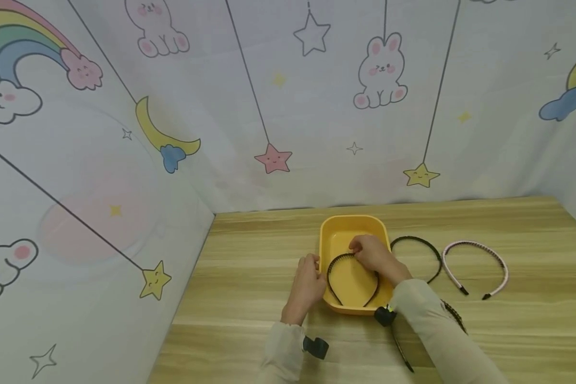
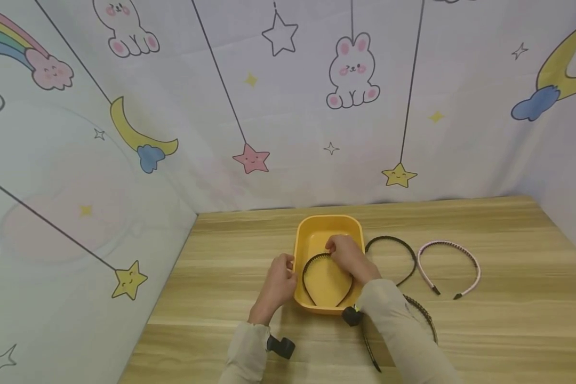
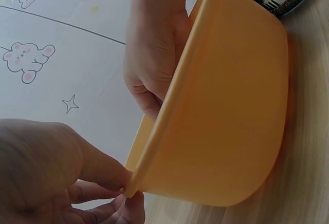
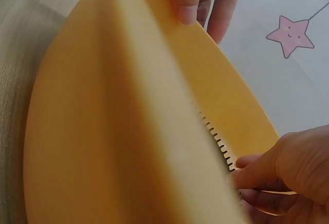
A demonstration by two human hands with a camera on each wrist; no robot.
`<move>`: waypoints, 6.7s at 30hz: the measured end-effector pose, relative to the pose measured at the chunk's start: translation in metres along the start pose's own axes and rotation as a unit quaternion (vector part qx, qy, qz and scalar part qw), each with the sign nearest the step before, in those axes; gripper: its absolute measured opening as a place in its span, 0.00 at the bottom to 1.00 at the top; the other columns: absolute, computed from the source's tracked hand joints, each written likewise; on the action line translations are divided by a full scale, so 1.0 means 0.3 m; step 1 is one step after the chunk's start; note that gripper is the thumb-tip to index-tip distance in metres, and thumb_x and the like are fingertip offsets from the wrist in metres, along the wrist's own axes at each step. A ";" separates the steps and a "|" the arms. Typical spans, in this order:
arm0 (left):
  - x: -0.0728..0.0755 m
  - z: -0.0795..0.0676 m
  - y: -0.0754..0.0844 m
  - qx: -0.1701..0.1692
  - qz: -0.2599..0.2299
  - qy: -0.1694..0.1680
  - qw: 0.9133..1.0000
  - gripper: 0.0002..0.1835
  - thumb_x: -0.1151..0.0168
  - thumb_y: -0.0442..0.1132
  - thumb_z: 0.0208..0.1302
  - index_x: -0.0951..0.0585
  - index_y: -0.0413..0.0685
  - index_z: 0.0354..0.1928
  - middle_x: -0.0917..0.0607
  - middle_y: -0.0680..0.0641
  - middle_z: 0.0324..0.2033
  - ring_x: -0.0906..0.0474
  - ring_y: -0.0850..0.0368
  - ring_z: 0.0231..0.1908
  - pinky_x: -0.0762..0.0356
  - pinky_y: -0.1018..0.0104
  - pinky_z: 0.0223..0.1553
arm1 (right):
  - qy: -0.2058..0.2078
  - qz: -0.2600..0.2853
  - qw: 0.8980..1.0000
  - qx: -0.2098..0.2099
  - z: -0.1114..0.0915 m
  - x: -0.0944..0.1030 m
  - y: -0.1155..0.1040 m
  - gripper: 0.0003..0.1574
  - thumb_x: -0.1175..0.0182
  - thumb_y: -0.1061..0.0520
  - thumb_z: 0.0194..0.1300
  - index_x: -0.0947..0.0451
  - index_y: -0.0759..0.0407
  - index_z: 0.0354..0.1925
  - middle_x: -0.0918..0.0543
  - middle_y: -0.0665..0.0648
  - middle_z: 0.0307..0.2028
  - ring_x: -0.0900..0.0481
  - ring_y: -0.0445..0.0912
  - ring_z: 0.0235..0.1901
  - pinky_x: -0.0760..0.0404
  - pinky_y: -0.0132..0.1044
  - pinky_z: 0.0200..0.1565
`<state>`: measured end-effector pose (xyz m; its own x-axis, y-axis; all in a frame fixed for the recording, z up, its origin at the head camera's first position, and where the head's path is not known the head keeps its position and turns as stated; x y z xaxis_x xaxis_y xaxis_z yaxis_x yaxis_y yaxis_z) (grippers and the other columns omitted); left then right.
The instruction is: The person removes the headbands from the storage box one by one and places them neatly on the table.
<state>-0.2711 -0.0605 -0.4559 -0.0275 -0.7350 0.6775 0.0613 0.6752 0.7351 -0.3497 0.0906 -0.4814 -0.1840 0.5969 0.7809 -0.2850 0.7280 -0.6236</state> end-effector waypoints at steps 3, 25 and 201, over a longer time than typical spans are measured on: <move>-0.002 0.001 -0.002 0.003 -0.001 -0.002 1.000 0.19 0.47 0.26 0.57 0.30 0.35 0.53 0.28 0.44 0.39 0.31 0.54 0.38 0.29 0.63 0.38 | 0.011 0.003 1.000 0.010 -0.004 0.011 -0.010 0.13 0.46 0.73 0.52 0.21 0.66 0.38 0.19 0.57 0.33 0.22 0.51 0.36 0.23 0.43 0.40; -0.006 0.006 -0.010 0.017 -0.003 0.000 1.000 0.18 0.47 0.27 0.59 0.29 0.37 0.52 0.28 0.45 0.39 0.30 0.55 0.38 0.29 0.62 0.39 | 0.034 -0.010 0.999 0.009 -0.025 0.170 -0.086 0.14 0.46 0.67 0.62 0.24 0.67 0.47 0.19 0.60 0.40 0.22 0.53 0.41 0.24 0.45 0.42; -0.012 0.000 -0.013 0.022 -0.011 -0.016 1.000 0.19 0.48 0.27 0.61 0.31 0.35 0.55 0.29 0.45 0.40 0.32 0.55 0.37 0.29 0.64 0.36 | 0.118 -0.149 0.981 -0.026 -0.747 0.431 0.507 0.14 0.36 0.72 0.41 0.20 0.61 0.30 0.17 0.54 0.27 0.29 0.28 0.25 0.26 0.33 0.28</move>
<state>-0.2711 -0.0606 -0.4613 -0.0607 -0.7472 0.6618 0.0162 0.6622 0.7491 -0.2059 0.3540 -0.4835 0.1249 0.4126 0.9023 -0.2438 0.8943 -0.3752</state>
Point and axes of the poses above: each hand's wrist, its own z-axis towards the middle knuckle, its own x-axis out of the back of the hand, y = z × x, the point moved 9 cm from there along z, towards the middle knuckle
